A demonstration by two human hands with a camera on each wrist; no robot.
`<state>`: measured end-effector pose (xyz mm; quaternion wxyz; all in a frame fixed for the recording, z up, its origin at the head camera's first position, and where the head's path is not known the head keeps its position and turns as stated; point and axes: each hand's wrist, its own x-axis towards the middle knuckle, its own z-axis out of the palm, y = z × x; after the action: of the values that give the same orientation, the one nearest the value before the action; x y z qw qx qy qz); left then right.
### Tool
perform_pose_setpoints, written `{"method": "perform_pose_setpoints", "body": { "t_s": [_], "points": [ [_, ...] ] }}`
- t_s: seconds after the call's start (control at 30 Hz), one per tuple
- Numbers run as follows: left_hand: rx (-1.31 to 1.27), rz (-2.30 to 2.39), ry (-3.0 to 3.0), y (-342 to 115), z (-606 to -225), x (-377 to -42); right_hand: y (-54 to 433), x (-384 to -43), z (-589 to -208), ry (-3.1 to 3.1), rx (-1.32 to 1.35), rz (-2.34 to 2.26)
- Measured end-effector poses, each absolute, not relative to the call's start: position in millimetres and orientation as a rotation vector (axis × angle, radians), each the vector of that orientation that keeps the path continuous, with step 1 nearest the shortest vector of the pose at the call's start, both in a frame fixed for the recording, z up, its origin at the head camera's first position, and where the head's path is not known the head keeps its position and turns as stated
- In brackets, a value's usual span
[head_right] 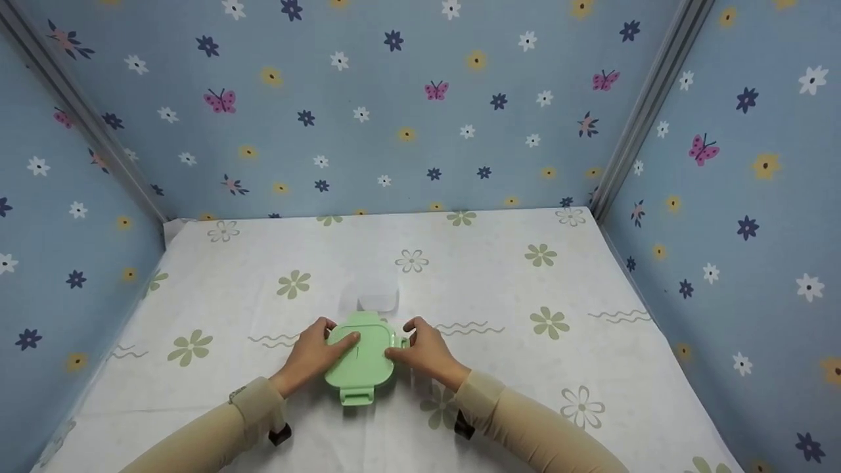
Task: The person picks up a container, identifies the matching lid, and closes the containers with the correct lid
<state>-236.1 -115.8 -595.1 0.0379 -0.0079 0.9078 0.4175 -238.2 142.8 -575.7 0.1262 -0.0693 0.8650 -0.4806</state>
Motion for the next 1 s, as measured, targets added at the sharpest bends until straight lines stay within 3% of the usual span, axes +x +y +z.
{"method": "perform_pose_setpoints", "body": {
  "t_s": [1.0],
  "points": [
    [0.047, 1.323, 2.754, -119, -600, -248, 138, -232, -577, 2.553, -0.158, -1.279]
  ]
}}
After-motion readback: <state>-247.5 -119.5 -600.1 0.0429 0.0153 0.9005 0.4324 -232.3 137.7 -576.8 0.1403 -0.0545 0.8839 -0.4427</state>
